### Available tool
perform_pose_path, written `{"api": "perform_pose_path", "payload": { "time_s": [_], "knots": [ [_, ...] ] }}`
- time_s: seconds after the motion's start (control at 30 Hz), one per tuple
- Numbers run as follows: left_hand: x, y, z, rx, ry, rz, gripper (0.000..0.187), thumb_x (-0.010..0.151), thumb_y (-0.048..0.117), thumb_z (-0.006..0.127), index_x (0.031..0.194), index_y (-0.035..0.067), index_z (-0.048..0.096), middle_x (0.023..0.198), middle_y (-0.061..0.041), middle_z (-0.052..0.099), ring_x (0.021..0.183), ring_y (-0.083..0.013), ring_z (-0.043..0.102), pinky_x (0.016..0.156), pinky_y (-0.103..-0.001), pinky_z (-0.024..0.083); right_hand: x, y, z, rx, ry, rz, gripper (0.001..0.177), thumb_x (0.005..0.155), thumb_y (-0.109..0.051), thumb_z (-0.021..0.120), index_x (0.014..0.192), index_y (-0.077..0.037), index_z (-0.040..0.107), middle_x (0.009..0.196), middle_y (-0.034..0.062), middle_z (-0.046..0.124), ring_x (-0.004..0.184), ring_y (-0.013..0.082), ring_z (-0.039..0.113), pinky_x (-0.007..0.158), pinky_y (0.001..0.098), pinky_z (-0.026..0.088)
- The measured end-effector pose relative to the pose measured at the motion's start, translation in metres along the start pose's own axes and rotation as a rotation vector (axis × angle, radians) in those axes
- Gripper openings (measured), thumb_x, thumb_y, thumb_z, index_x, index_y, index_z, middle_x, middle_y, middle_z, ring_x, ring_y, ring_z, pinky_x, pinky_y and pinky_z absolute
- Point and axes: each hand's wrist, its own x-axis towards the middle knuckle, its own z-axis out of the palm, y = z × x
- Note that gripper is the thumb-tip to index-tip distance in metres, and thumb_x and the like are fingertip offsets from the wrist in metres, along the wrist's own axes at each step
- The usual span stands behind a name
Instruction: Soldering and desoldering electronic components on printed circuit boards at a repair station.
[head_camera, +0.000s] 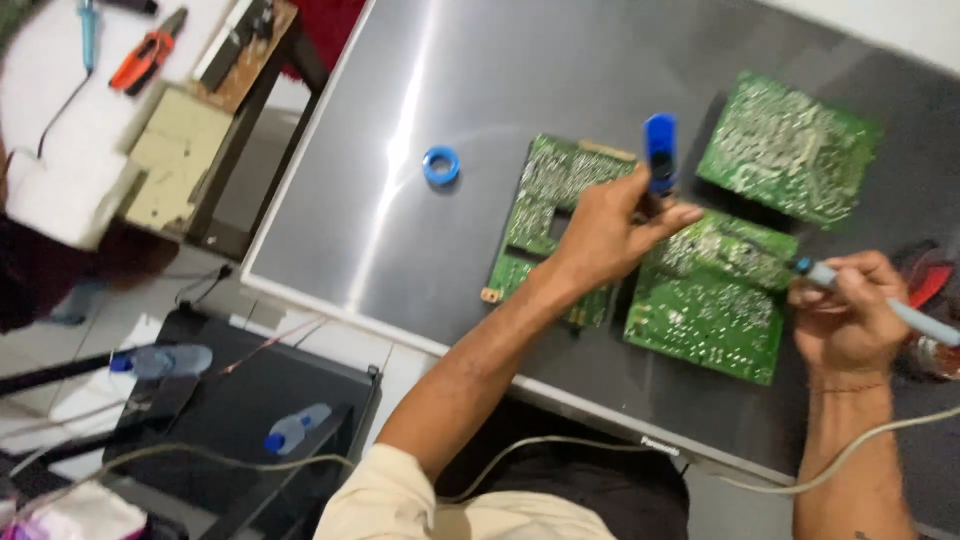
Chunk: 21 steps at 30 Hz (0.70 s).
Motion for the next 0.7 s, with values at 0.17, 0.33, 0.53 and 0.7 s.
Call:
{"api": "perform_pose_path", "payload": {
  "time_s": [0.17,0.33,0.53,0.7],
  "knots": [
    [-0.002,0.006,0.003,-0.047,-0.027,-0.164,0.027,0.088,0.037,0.062,0.092,0.011,0.06,0.083,-0.005,0.067,0.073,-0.0161,0.068,0.066,-0.03,0.061,-0.004,-0.004,0.003,0.064,-0.022,0.011,0.01,0.084,-0.017,0.067,0.09,-0.01,0.062,0.07,0.0071,0.056,0.057,0.014,0.051,0.06,0.0272,0.044],
    [0.001,0.017,0.0,-0.056,-0.033,-0.217,0.021,0.087,0.031,0.067,0.09,0.012,0.058,0.079,-0.002,0.066,0.071,-0.0141,0.067,0.068,-0.03,0.059,-0.004,-0.008,0.014,0.097,-0.069,-0.026,0.011,0.084,-0.016,0.066,0.09,-0.007,0.063,0.07,0.0073,0.058,0.061,0.013,0.052,0.06,0.0217,0.044],
    [0.002,-0.023,0.012,-0.142,0.168,0.055,0.029,0.079,0.024,0.084,0.088,0.005,0.065,0.073,-0.012,0.069,0.067,-0.0262,0.072,0.055,-0.036,0.059,-0.001,0.004,0.014,0.022,0.073,-0.051,0.02,0.082,-0.019,0.066,0.092,-0.002,0.063,0.064,0.0086,0.059,0.056,0.0133,0.06,0.054,0.0244,0.051],
    [0.002,-0.012,0.007,-0.14,0.092,0.016,0.023,0.085,0.018,0.079,0.092,0.002,0.064,0.075,-0.016,0.069,0.068,-0.0282,0.071,0.057,-0.036,0.059,0.002,0.004,0.013,0.005,0.05,-0.081,0.023,0.083,-0.018,0.067,0.093,0.002,0.062,0.059,0.0128,0.055,0.053,0.0171,0.059,0.054,0.0273,0.05]
  ]
}}
